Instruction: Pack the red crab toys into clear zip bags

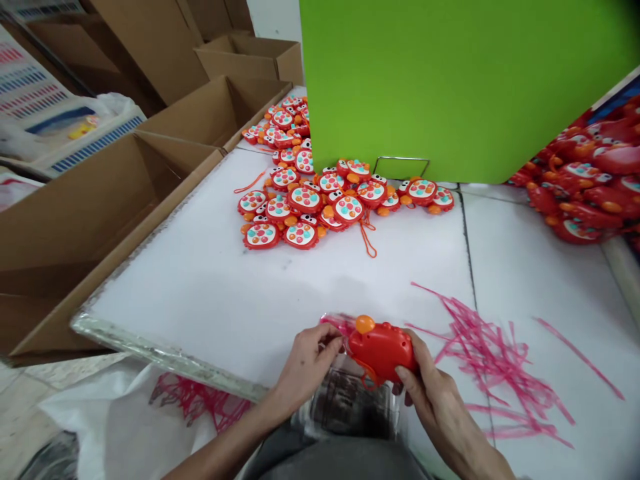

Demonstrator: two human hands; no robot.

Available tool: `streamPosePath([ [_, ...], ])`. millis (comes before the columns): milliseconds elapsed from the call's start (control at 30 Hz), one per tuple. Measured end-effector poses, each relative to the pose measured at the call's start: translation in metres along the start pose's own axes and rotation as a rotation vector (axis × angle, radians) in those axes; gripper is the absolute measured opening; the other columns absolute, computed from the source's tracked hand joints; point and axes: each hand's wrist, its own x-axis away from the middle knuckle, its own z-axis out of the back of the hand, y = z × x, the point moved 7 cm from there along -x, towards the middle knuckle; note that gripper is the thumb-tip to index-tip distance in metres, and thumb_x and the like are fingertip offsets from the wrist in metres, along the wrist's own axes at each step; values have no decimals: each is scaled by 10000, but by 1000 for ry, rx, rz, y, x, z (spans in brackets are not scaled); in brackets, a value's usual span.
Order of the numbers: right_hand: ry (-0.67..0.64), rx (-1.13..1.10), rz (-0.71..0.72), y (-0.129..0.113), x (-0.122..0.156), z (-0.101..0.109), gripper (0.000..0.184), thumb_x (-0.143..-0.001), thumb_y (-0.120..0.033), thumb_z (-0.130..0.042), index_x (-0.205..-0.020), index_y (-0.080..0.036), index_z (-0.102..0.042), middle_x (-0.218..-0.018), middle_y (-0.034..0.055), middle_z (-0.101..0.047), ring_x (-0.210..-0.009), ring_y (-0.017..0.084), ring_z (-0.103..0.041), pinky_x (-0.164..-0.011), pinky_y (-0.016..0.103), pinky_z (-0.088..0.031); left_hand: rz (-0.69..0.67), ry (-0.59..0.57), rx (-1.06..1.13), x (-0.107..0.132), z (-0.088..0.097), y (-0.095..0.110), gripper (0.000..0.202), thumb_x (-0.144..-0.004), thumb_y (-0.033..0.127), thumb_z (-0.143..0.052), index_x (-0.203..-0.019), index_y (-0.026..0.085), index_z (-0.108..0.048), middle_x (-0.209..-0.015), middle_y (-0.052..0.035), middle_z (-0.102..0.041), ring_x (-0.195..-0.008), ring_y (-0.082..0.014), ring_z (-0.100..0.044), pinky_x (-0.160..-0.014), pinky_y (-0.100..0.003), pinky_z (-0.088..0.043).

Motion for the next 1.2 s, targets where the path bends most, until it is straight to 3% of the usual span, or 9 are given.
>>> streamPosePath([
  [67, -3, -10, -16, -1, 3, 2, 516, -892, -397, -328, -1364, -204, -253, -793, 67, -661, -666, 201, -627, -646, 311, -510, 3, -11, 54, -5, -4, -2, 203, -839, 261, -451, -743, 150, -591, -678, -7, -591, -648, -139, -537, -595, -219, -408],
  [233, -85, -30, -45, 4, 3, -4, 513, -920, -388, -257, -1368, -150, -178, -683, 31, -637, -589, 179, -605, -601, 291, -501, -44, 29, 60, -7, 1, 5, 193, -816, 266, -486, -926, 159, -603, -839, -32, -622, -750, -158, -542, -647, -229, -399],
  [333, -66, 5, -33, 6, -2, -4, 524, -927, -374, -250, -1385, -137, -161, -724, 47, -655, -612, 177, -619, -616, 286, -506, -47, -1, -9, -7, -2, 9, 179, -803, 249, -474, -740, 144, -604, -686, -14, -581, -652, -145, -499, -602, -227, -368],
  [467, -91, 118, 120, -7, -6, 1, 473, -923, -336, -286, -1381, -220, -263, -1021, 96, -658, -850, 195, -641, -731, 295, -511, -43, 17, 31, -8, -6, 6, 196, -811, 257, -450, -674, 151, -542, -630, 4, -521, -617, -134, -464, -573, -219, -347],
  [633, -183, 227, 277, -25, -13, 7, 434, -924, -290, -294, -1356, -243, -307, -1091, 101, -621, -911, 211, -623, -764, 350, -510, 44, -14, 154, -6, -13, -5, 190, -824, 275, -454, -685, 159, -512, -613, 21, -497, -580, -119, -455, -540, -204, -345],
  [767, -174, 259, 270, -27, -17, 9, 338, -914, -298, -337, -1236, -213, -396, -1086, 116, -606, -913, 216, -620, -773, 369, -510, 82, -22, 257, -3, -14, -5, 190, -826, 293, -459, -694, 163, -501, -632, 28, -495, -588, -114, -476, -539, -196, -371],
  [967, -173, 337, 291, -16, -9, 4, 401, -912, -344, -340, -1274, -171, -320, -1173, 160, -577, -1032, 236, -584, -826, 349, -499, 72, -24, 227, -2, -10, -6, 212, -850, 305, -430, -714, 159, -503, -658, 16, -513, -615, -119, -477, -549, -202, -372],
  [1067, -244, 325, 276, -17, -8, 1, 352, -908, -332, -359, -1233, -204, -400, -1137, 119, -611, -993, 221, -607, -797, 313, -509, 76, -54, 190, 0, -14, -7, 235, -865, 312, -403, -718, 157, -500, -668, 1, -541, -630, -130, -499, -568, -217, -374],
  [1200, -318, 330, 262, -27, -17, 2, 271, -881, -250, -404, -1120, -220, -529, -1035, 85, -655, -911, 228, -627, -754, 339, -507, -20, -32, 52, 3, -17, 0, 209, -862, 284, -411, -715, 164, -500, -644, 18, -495, -621, -126, -463, -582, -220, -352],
])
